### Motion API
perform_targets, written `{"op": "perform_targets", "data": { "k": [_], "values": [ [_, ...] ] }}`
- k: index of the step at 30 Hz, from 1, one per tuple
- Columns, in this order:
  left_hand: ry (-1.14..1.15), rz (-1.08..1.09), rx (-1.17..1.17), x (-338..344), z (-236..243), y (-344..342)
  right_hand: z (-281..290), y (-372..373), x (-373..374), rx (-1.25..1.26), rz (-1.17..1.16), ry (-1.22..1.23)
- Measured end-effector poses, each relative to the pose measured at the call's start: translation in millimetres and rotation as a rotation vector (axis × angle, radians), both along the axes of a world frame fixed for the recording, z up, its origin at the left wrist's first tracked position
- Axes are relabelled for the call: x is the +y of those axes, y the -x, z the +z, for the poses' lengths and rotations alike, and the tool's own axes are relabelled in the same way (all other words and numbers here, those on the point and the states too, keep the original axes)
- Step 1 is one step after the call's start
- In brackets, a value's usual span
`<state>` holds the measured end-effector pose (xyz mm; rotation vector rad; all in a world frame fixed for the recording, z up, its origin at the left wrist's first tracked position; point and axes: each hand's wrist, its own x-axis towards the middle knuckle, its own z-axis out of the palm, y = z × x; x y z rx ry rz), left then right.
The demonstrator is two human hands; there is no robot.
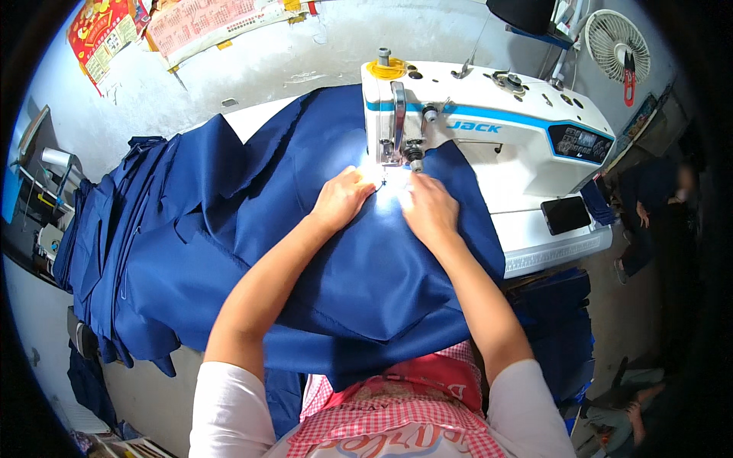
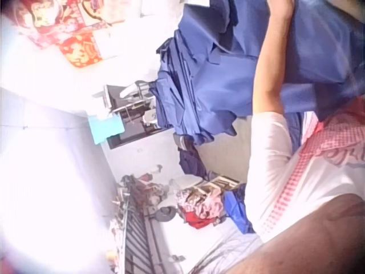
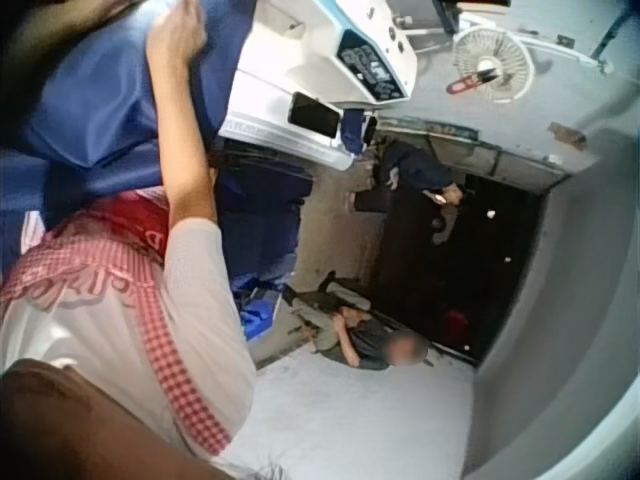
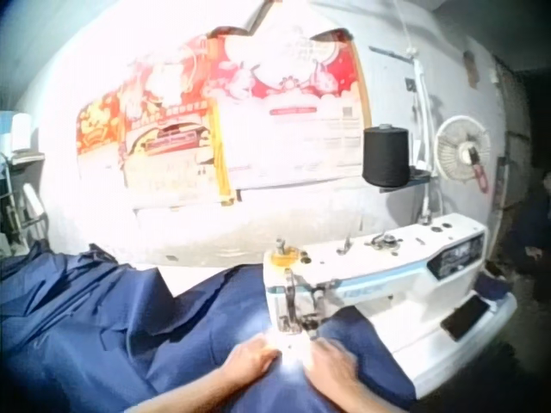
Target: The person sews a blue fabric using a sewing machine. They guide the fabric under the needle, stitch along the edge, and periodically adjust the material to continue sewing.
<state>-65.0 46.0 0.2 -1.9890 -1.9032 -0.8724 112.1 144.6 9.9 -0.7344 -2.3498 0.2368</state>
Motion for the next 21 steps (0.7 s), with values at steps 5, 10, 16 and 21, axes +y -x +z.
{"op": "perform_targets", "data": {
  "k": [5,10,16,21],
  "values": [
    [-0.022,-0.259,-0.128,-15.9,0.9,21.0,2.0,-103.2,-23.2,-0.220,-0.520,-0.103],
    [0.127,-0.252,-0.082,-17.1,5.0,18.8,-9.7,-93.5,-2.6,-0.094,-0.334,-0.020],
    [0.096,0.134,-0.103,-18.4,4.1,-53.5,-9.3,-68.6,113.3,-0.056,-0.086,-0.222],
    [0.128,0.263,-0.110,-24.4,3.9,-67.6,-8.3,-35.2,134.7,-0.104,-0.026,-0.230]
  ]
}}
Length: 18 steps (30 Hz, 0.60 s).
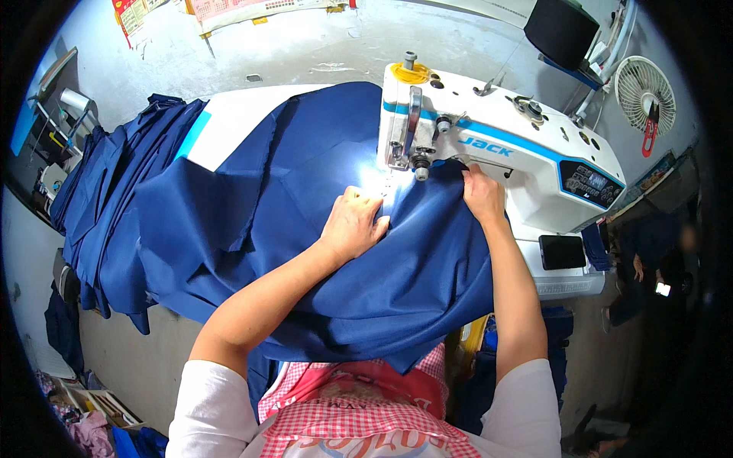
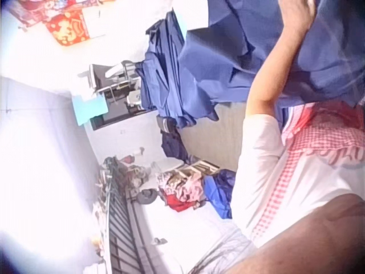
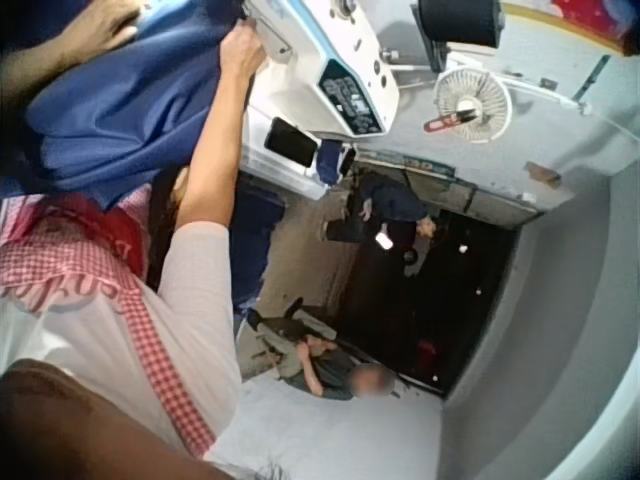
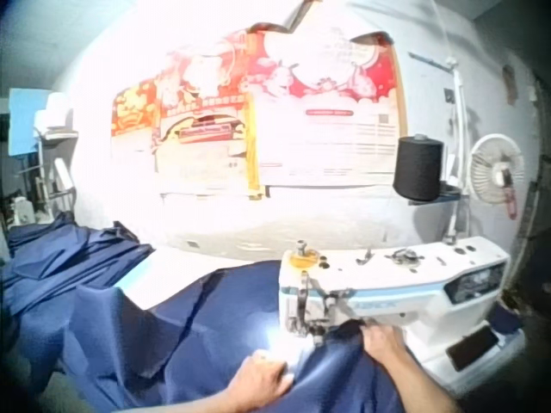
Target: The person sews a blue fabric using a sewing machine. They guide the fabric under the needle, stitch along the edge, and periodically adjust the material to continue sewing.
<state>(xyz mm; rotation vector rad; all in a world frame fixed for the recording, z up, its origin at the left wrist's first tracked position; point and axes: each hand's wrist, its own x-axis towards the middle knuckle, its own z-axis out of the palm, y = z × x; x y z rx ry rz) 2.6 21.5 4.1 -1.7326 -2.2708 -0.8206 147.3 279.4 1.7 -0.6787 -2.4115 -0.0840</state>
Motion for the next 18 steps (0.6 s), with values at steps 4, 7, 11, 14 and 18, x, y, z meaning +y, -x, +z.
{"op": "perform_targets", "data": {
  "k": [4,7,11,14,18],
  "values": [
    [0.034,0.040,-0.034,5.7,4.5,0.5,-5.6,16.8,17.3,-0.066,-0.009,-0.016],
    [0.004,0.041,-0.016,18.1,1.6,7.0,-4.9,30.9,30.5,-0.087,-0.038,-0.040],
    [-0.043,0.056,0.046,27.0,3.1,1.3,1.4,41.2,36.2,-0.084,-0.046,-0.065],
    [-0.004,0.061,0.024,26.8,7.8,-1.7,7.8,39.8,20.9,-0.040,-0.088,-0.079],
    [-0.056,0.076,0.057,25.9,0.2,-0.6,28.6,11.6,-48.7,0.134,0.217,0.025]
  ]
}}
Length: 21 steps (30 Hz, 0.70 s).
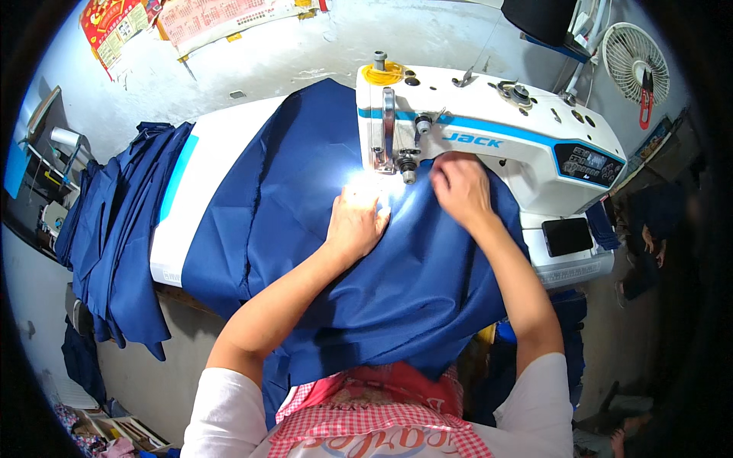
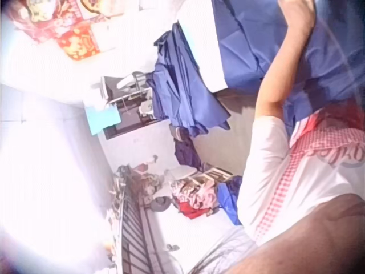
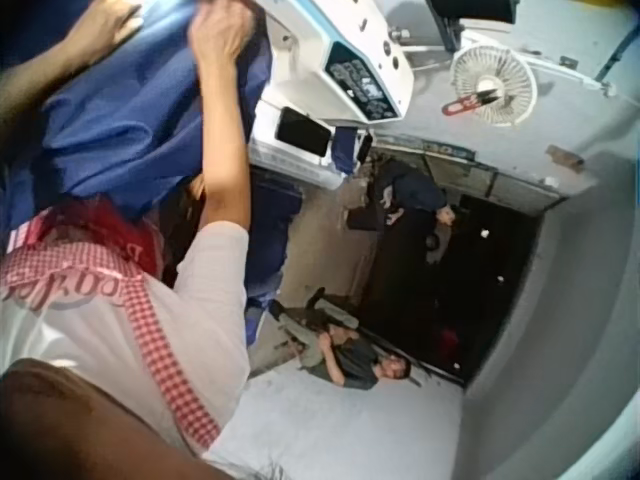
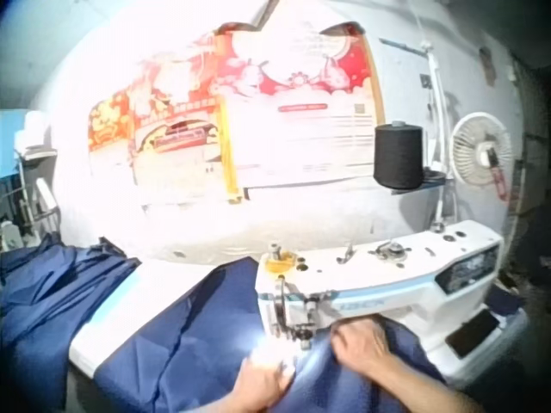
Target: The person sews a blue fabric using a sewing machine. They guide the fabric under the needle, stitch along the edge, and periodically adjust the material to continue sewing.
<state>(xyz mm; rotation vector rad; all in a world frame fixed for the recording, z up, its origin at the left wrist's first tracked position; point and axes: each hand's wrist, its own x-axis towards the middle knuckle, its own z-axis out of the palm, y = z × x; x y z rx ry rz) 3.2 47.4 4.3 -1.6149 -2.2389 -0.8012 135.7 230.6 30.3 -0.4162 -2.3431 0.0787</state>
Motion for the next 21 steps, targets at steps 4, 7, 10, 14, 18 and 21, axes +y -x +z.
{"op": "perform_targets", "data": {
  "k": [4,7,10,14,18,21],
  "values": [
    [0.015,-0.015,0.019,-2.9,0.8,2.0,36.0,-57.1,-104.2,-0.414,0.400,0.080],
    [-0.033,-0.061,0.068,1.2,-13.0,14.2,12.7,-74.3,-136.1,-0.438,0.470,0.150],
    [0.220,-0.157,-0.344,0.0,3.3,40.7,-4.8,-77.1,-129.9,-0.395,0.418,0.147],
    [0.149,-0.374,-0.090,-19.2,10.6,52.9,9.5,-79.8,-86.0,-0.369,0.436,0.080],
    [0.045,-0.192,-0.020,-17.8,-0.3,3.0,9.7,-75.7,11.1,-0.482,0.088,-0.049],
    [0.026,-0.073,0.032,-19.2,-1.9,-16.1,28.0,-46.0,-3.1,-0.600,-0.014,-0.100]
  ]
}}
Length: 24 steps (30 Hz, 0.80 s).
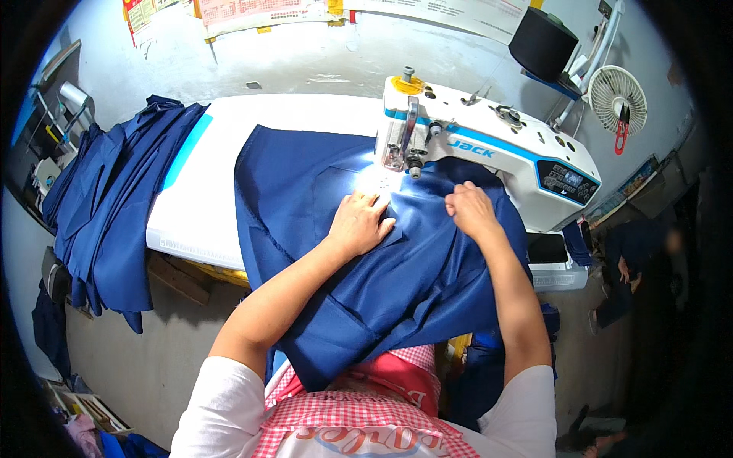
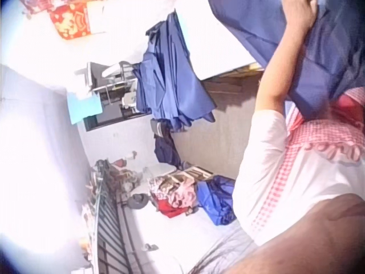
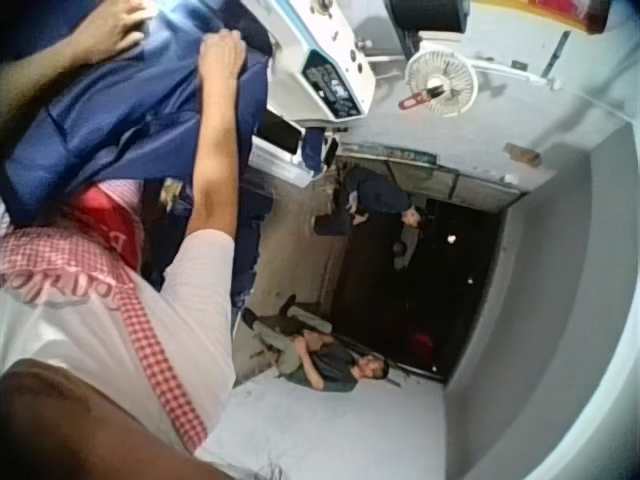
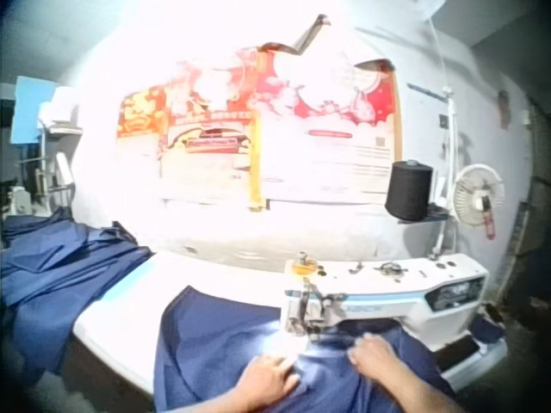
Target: The person sews a blue fabric using a sewing machine. They guide the fabric under the needle, stitch along the edge, and periodically adjust the material to continue sewing.
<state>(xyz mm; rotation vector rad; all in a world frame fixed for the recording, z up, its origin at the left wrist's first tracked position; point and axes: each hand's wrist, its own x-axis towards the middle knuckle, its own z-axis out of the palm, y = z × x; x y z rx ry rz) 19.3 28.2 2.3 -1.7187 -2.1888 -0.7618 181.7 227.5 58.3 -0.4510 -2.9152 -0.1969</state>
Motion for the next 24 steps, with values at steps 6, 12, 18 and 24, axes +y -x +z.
{"op": "perform_targets", "data": {
  "k": [6,12,18,24],
  "values": [
    [0.109,0.033,-0.003,-13.1,-4.1,41.4,-29.8,23.1,-107.8,0.427,0.167,0.347],
    [0.045,0.106,-0.037,-28.7,-16.8,75.1,-57.5,-4.3,-144.6,0.673,0.128,0.213],
    [0.017,-0.546,-0.278,-50.2,9.6,27.6,-44.5,9.5,-131.9,0.522,0.227,0.083],
    [-0.117,-0.328,0.129,-46.0,2.3,1.1,-50.0,23.0,-139.0,0.545,0.182,0.097]
  ]
}}
